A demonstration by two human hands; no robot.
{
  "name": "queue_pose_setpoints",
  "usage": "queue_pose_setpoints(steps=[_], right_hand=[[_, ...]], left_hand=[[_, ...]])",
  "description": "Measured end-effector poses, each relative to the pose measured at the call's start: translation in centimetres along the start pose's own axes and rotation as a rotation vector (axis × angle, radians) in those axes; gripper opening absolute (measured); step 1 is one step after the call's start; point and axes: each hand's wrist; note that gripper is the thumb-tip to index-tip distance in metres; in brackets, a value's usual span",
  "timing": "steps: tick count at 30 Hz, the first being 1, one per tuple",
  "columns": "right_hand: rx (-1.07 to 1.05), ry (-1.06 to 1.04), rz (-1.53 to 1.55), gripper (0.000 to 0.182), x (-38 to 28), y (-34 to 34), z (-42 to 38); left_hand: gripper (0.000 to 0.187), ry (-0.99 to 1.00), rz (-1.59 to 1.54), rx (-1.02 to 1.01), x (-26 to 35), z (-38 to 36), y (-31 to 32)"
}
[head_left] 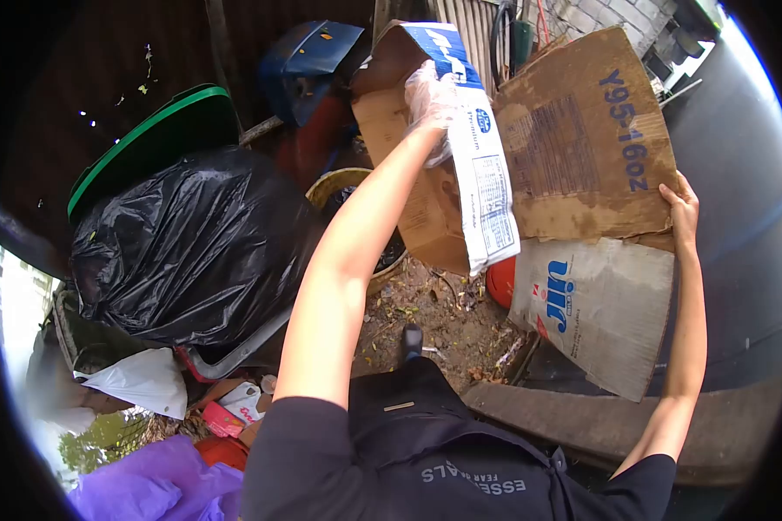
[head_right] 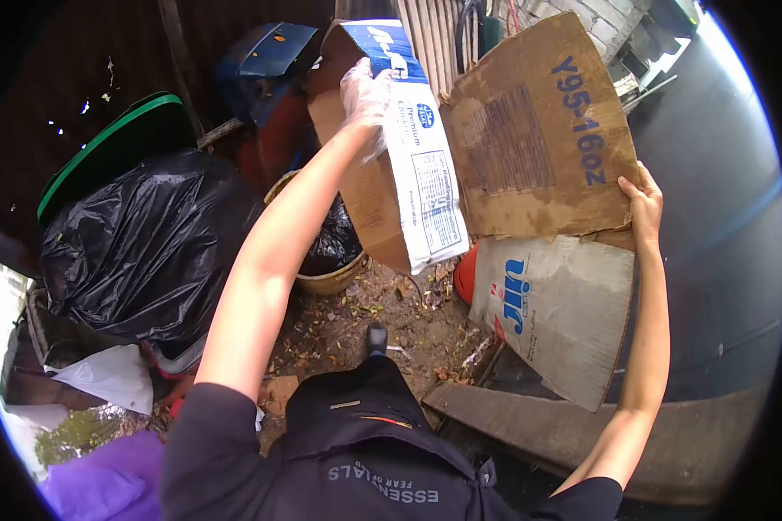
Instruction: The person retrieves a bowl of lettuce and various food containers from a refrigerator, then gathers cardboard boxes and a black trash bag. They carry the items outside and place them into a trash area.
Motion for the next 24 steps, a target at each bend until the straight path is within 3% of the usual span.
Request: queue_pose_setpoints(steps=[1, 5, 7, 10, 12, 13, 15, 17, 19, 21, 22, 24], right_hand=[[-0.012, -0.007, 0.004, 0.044, -0.1, 0.5, 1.1], [-0.035, -0.004, -0.031, 0.043, 0.1, 3.1, 5.2], [-0.053, -0.01, -0.039, 0.042, 0.5, 4.3, 7.8], [-0.099, 0.035, -0.04, 0.041, 0.5, 6.3, 11.0], [-0.112, 0.053, 0.003, 0.041, 1.2, 6.3, 11.9], [-0.134, 0.078, 0.04, 0.041, 1.5, 6.6, 13.0], [-0.17, 0.078, 0.06, 0.041, 1.3, 7.6, 14.8], [-0.233, 0.093, 0.085, 0.04, 1.6, 8.7, 16.9], [-0.275, 0.061, 0.065, 0.04, 1.8, 8.6, 17.8], [-0.305, 0.03, 0.058, 0.04, 2.7, 8.5, 19.0], [-0.297, 0.025, 0.047, 0.04, 3.4, 8.2, 19.5], [-0.292, 0.05, 0.02, 0.042, 4.4, 7.0, 20.8]], left_hand=[[0.025, 0.021, 0.093, 0.106, -2.0, 1.2, 1.4], [0.028, -0.049, 0.098, 0.071, -9.3, 4.4, 5.1], [0.026, 0.108, 0.103, 0.156, -14.7, 6.8, 8.1], [0.027, -0.023, 0.156, 0.181, -20.3, 11.9, 10.6], [0.028, -0.005, 0.213, 0.221, -22.7, 14.2, 12.0], [0.033, -0.2, 0.142, 0.171, -23.4, 14.8, 12.2], [0.033, -0.146, 0.42, -0.035, -28.7, 15.6, 12.8], [0.037, -0.47, 0.236, -0.15, -38.9, 14.7, 16.2], [0.04, -0.565, 0.452, -0.309, -26.9, 10.8, 15.2], [0.041, -0.408, 0.583, -0.556, -26.0, 10.2, 16.3], [0.059, -0.282, 0.569, -0.512, -31.1, 9.9, 17.7], [0.063, -0.39, 0.465, -0.421, -30.8, 9.8, 17.3]])
Point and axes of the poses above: each hand's wrist, its own z-axis towards the middle knuckle, its own y-axis out of the palm, x = y × z, and after that the axes turned 3 degrees about x, right-handed
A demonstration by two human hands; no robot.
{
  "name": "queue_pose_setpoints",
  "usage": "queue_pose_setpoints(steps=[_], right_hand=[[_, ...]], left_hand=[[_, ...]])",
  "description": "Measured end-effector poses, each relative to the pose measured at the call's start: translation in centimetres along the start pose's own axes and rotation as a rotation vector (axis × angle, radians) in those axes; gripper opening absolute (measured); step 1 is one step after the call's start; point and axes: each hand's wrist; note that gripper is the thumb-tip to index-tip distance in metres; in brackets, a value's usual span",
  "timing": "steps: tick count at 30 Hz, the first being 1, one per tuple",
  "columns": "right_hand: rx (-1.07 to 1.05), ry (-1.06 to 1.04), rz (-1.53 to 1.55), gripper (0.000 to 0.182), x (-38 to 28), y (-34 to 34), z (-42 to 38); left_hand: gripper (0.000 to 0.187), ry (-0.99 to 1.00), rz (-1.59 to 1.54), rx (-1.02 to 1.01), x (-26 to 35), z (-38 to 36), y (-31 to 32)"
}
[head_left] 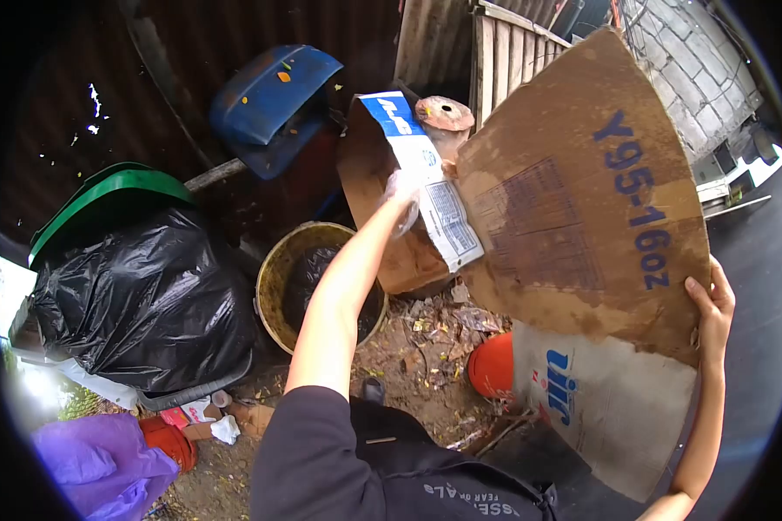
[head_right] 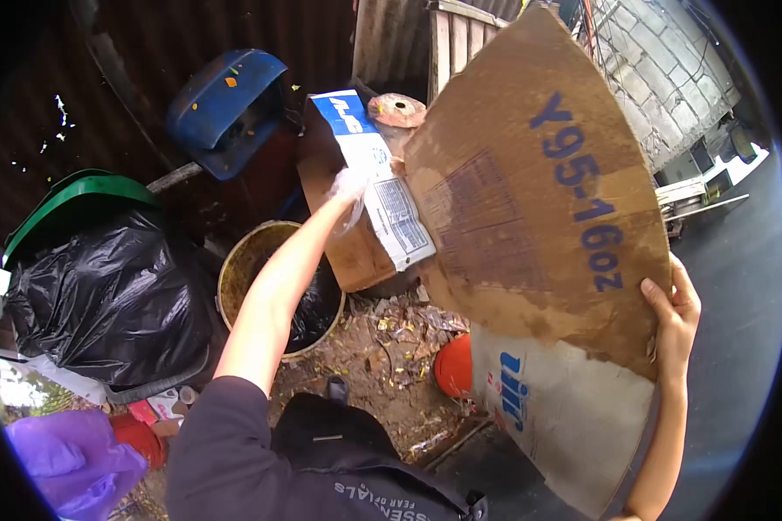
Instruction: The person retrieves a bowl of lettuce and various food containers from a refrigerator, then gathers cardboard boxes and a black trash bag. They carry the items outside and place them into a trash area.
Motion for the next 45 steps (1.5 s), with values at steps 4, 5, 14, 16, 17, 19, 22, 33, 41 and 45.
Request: queue_pose_setpoints(steps=[4, 5, 14, 16, 17, 19, 22, 33, 41, 45], right_hand=[[0.102, 0.015, 0.011, 0.04, 2.4, -6.3, 0.4], [0.122, 0.019, 0.003, 0.04, 2.3, -7.4, -0.2], [0.079, 0.044, -0.063, 0.039, 0.8, -12.5, -3.8], [0.017, 0.065, -0.082, 0.036, 0.4, -12.4, -4.0], [-0.033, 0.086, -0.116, 0.033, -0.2, -12.3, -4.5], [-0.073, 0.118, -0.165, 0.031, -1.0, -12.3, -4.9], [-0.142, 0.181, -0.202, 0.029, -1.5, -12.1, -6.7], [-0.27, 0.123, -0.187, 0.033, -10.5, -8.4, -9.1], [-0.094, 0.017, -0.224, 0.063, -13.8, 2.7, -0.9], [-0.084, -0.011, -0.312, 0.06, -11.4, 12.5, 5.7]], left_hand=[[0.085, -0.338, -0.552, 0.124, 3.6, -2.8, -0.9], [0.09, -0.34, -0.565, 0.107, 4.7, -4.0, -1.8], [0.087, 0.48, 0.555, 0.086, 13.3, -20.7, 0.6], [0.093, 0.51, 0.264, -0.023, 15.6, -23.3, 1.7], [0.095, 0.521, 0.237, -0.063, 16.2, -24.4, 2.6], [0.104, 0.512, 0.196, -0.153, 17.3, -27.1, 3.3], [0.106, 0.511, 0.069, -0.262, 17.0, -31.3, 2.6], [0.104, 0.394, 0.091, -0.409, 9.2, -41.6, -4.9], [0.097, 0.137, -0.022, 0.02, 7.8, -32.7, -12.8], [0.075, 0.131, 0.245, 0.124, 5.0, -31.2, -15.7]])
Point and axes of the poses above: each hand's wrist, its own z-axis towards the middle knuckle, its own y-axis out of the palm, x = y × z, and after that the axes turned 3 degrees about x, right-handed
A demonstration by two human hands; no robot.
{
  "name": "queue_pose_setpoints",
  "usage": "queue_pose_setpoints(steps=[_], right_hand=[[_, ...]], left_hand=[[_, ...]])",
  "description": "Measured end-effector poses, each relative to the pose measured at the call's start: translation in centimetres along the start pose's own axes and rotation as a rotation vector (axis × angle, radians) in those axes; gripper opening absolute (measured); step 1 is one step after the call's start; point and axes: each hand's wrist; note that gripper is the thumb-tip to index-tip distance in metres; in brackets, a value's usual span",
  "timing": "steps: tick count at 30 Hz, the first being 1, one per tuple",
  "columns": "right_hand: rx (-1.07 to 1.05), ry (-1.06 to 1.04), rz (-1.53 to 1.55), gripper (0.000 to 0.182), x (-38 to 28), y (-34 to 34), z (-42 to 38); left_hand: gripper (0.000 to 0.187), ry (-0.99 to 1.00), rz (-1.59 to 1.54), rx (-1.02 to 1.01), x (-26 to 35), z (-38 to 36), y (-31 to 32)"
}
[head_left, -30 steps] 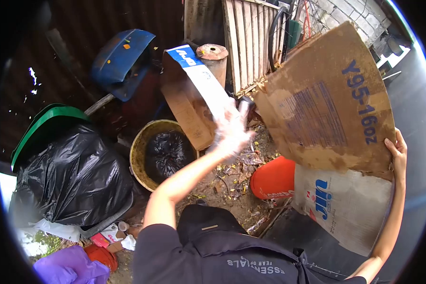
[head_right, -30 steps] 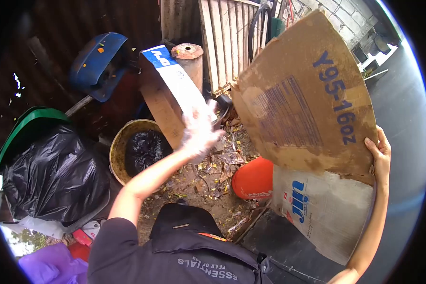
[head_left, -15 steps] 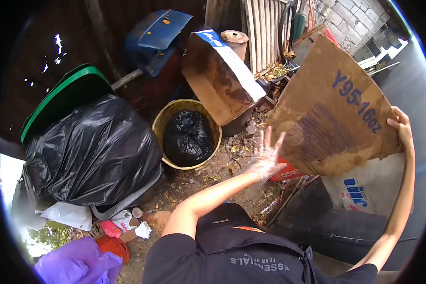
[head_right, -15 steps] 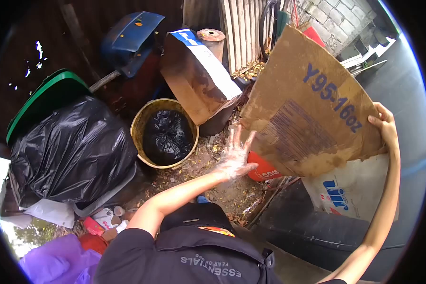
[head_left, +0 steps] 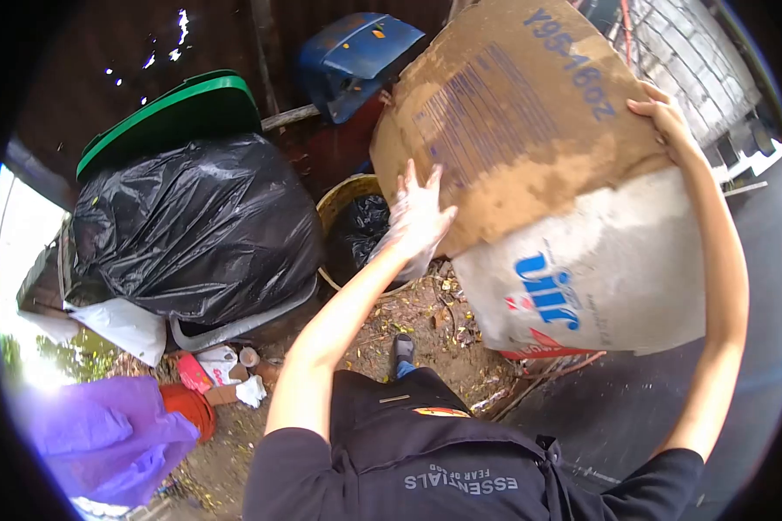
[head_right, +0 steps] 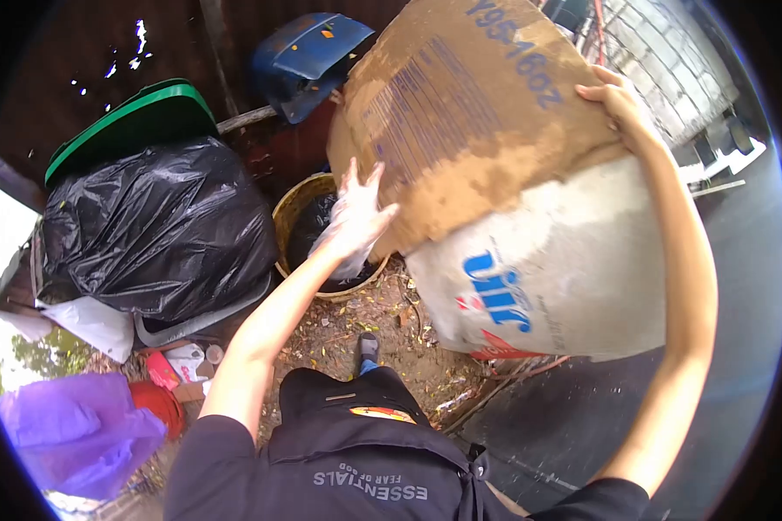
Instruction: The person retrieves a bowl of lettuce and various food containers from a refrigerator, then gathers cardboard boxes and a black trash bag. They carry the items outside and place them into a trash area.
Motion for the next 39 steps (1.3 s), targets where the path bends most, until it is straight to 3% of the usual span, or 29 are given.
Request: queue_pose_setpoints(steps=[2, 5, 7, 9, 10, 11, 12, 14, 15, 16, 18, 19, 20, 22, 23, 24, 25, 26, 27, 28, 30, 31, 32, 34, 35, 36, 38, 39], right_hand=[[-0.309, -0.15, 0.276, 0.051, 0.2, 4.3, 4.3], [-0.28, -0.135, 0.408, 0.046, 0.5, 8.9, 10.2], [-0.242, -0.159, 0.448, 0.045, 0.0, 10.2, 13.8], [-0.142, -0.15, 0.433, 0.044, -1.0, 10.2, 17.4], [-0.113, -0.139, 0.384, 0.043, -1.4, 10.2, 19.4], [-0.116, -0.219, 0.391, 0.043, 0.4, 10.7, 23.5], [-0.121, -0.297, 0.402, 0.043, 3.8, 11.6, 29.6], [0.035, -0.531, 0.074, 0.045, 10.2, 14.7, 39.3], [0.041, -0.551, 0.021, 0.045, 12.7, 15.8, 40.4], [0.059, -0.505, -0.147, 0.043, 13.5, 15.9, 38.2], [0.057, -0.399, -0.421, 0.039, 18.8, 17.0, 40.4], [0.05, -0.36, -0.349, 0.04, 19.3, 17.5, 39.0], [0.078, -0.353, -0.236, 0.045, 20.0, 17.9, 38.2], [0.033, -0.286, 0.091, 0.05, 20.6, 18.3, 38.1], [0.032, -0.282, 0.085, 0.05, 20.0, 18.1, 37.0], [-0.057, -0.181, 0.266, 0.05, 19.2, 17.8, 36.0], [-0.139, -0.08, 0.444, 0.05, 18.0, 17.0, 34.4], [-0.198, -0.117, 0.454, 0.045, 17.0, 16.3, 32.8], [-0.151, -0.153, 0.427, 0.041, 18.0, 16.3, 34.1], [-0.113, -0.192, 0.408, 0.037, 19.9, 17.3, 36.2], [0.107, -0.496, -0.236, 0.039, 22.7, 19.4, 39.5], [0.087, -0.216, -0.533, 0.048, 18.3, 20.0, 34.3], [0.176, -0.336, -0.946, 0.056, 19.5, 22.2, 34.8], [0.256, -0.653, -1.144, 0.055, 18.9, 26.4, 30.6], [0.13, -0.674, -1.08, 0.056, 17.4, 28.7, 26.5], [-0.018, -0.708, -1.008, 0.057, 15.8, 30.6, 22.8], [0.009, -0.674, -1.072, 0.06, 14.2, 34.3, 18.1], [-0.008, -0.665, -0.983, 0.061, 16.1, 36.4, 18.7]], left_hand=[[0.063, 0.042, -0.094, 0.043, -2.1, -3.4, -1.4], [0.046, 0.039, -0.074, 0.138, -4.0, -11.7, -5.6], [0.043, -0.109, 0.024, 0.281, -5.7, -18.4, -7.5], [0.037, -0.408, 0.105, 0.459, -7.2, -26.1, -8.5], [0.036, -0.613, 0.256, 0.503, -8.5, -30.9, -8.6], [0.036, -0.674, 0.557, 0.496, -9.9, -36.6, -8.6], [0.037, -0.907, 0.657, 0.498, -10.1, -42.6, -8.1], [0.039, -1.473, 0.82, 0.449, -7.1, -55.2, -5.2], [0.041, -1.687, 0.874, 0.41, -4.6, -59.9, -3.4], [0.042, -1.837, 0.903, 0.368, -2.0, -63.8, -1.6], [0.042, -1.918, 0.899, 0.29, 0.9, -66.7, 1.5], [0.041, -1.964, 0.889, 0.217, 2.1, -68.7, 3.4], [0.041, -2.003, 0.877, 0.146, 3.4, -67.7, 4.0], [0.04, -1.7, 0.771, 0.278, 3.8, -61.7, 3.3], [0.042, -1.891, 0.559, 0.192, -0.1, -54.5, 2.4], [0.044, -1.538, 0.505, 0.281, -2.6, -47.3, 2.6], [0.047, -1.305, 0.469, 0.326, -4.7, -38.3, 2.9], [0.05, -1.02, 0.363, 0.393, -6.2, -30.2, 4.2], [0.054, -0.887, 0.031, 0.385, -6.4, -21.6, 4.2], [0.062, -0.636, -0.029, 0.356, -6.8, -14.1, 5.4], [0.077, -0.377, -0.22, 0.187, -5.3, -2.4, 8.2], [0.089, -0.368, -0.327, 0.044, -4.5, 2.5, 10.3], [0.1, -0.338, -0.299, 0.023, -4.0, 5.8, 13.5], [0.113, -0.245, -0.39, -0.018, -3.4, 10.7, 17.8], [0.112, -0.344, -0.354, -0.127, -2.9, 11.7, 18.6], [0.109, -0.378, -0.422, -0.036, -2.5, 11.5, 19.3], [0.109, -0.335, -0.31, 0.2, -3.0, 11.3, 21.7], [0.109, -0.428, -0.372, 0.115, -2.8, 11.1, 20.9]])
Point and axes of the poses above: each hand's wrist, its own z-axis towards the middle knuckle, its own y-axis out of the palm, x = y × z, and after that the axes turned 3 degrees about x, right-handed
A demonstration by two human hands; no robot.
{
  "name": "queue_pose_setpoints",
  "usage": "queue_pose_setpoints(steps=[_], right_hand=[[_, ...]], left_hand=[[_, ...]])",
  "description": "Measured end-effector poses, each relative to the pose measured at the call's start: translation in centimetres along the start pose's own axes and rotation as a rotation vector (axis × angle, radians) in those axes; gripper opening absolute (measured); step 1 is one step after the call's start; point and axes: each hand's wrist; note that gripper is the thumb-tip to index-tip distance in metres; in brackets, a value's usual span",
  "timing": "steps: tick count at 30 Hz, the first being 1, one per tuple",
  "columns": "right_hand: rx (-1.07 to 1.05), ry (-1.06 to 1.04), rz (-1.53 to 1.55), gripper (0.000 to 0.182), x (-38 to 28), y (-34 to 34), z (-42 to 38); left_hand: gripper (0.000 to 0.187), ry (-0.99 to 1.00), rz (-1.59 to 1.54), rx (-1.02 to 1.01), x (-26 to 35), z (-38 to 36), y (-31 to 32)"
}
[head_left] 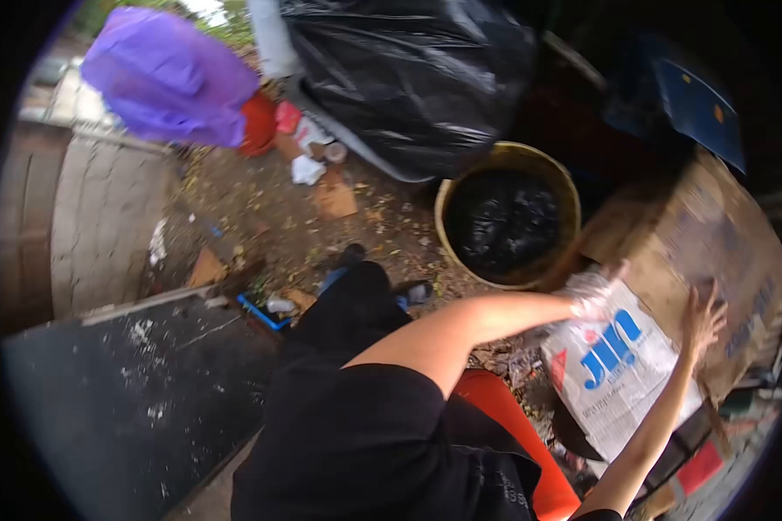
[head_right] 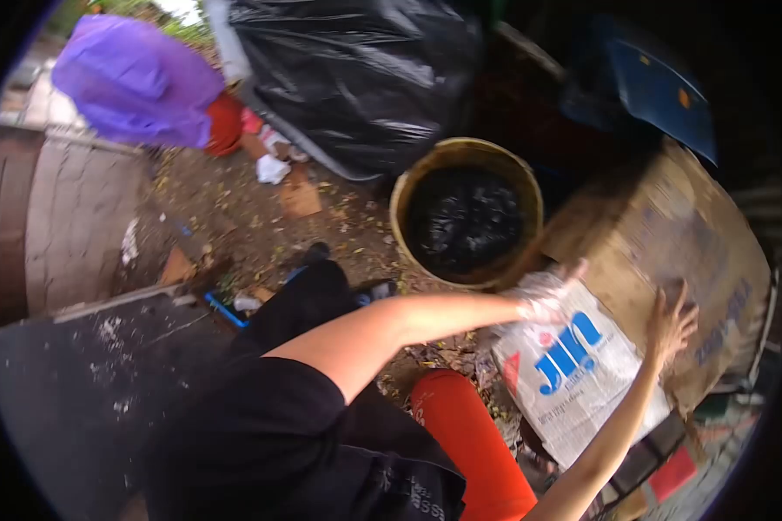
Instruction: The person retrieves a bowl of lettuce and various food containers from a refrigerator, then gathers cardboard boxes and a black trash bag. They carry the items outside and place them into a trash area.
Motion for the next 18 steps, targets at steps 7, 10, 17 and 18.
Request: queue_pose_setpoints(steps=[7, 10, 17, 18], right_hand=[[-0.127, -0.116, 0.215, 0.065, 3.3, 8.5, 5.0], [-0.335, 0.03, 0.158, 0.066, 2.6, 5.1, 6.3], [-0.112, 0.041, -0.162, 0.065, -4.0, -1.0, 1.0], [-0.078, 0.008, -0.134, 0.065, -5.1, -1.6, -0.1]], left_hand=[[0.103, -0.042, -0.078, -0.097, -0.4, -0.7, -2.6], [0.088, 0.017, 0.032, -0.115, -0.4, -7.1, -8.7], [0.049, -0.216, 0.235, 0.263, -17.6, -30.7, -23.8], [0.047, -0.472, 0.241, 0.355, -18.7, -35.7, -26.5]])
Point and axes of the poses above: each hand's wrist, its own z-axis towards the middle knuckle, its own y-axis out of the palm, x = y × z, and after that the axes turned 3 degrees about x, right-handed
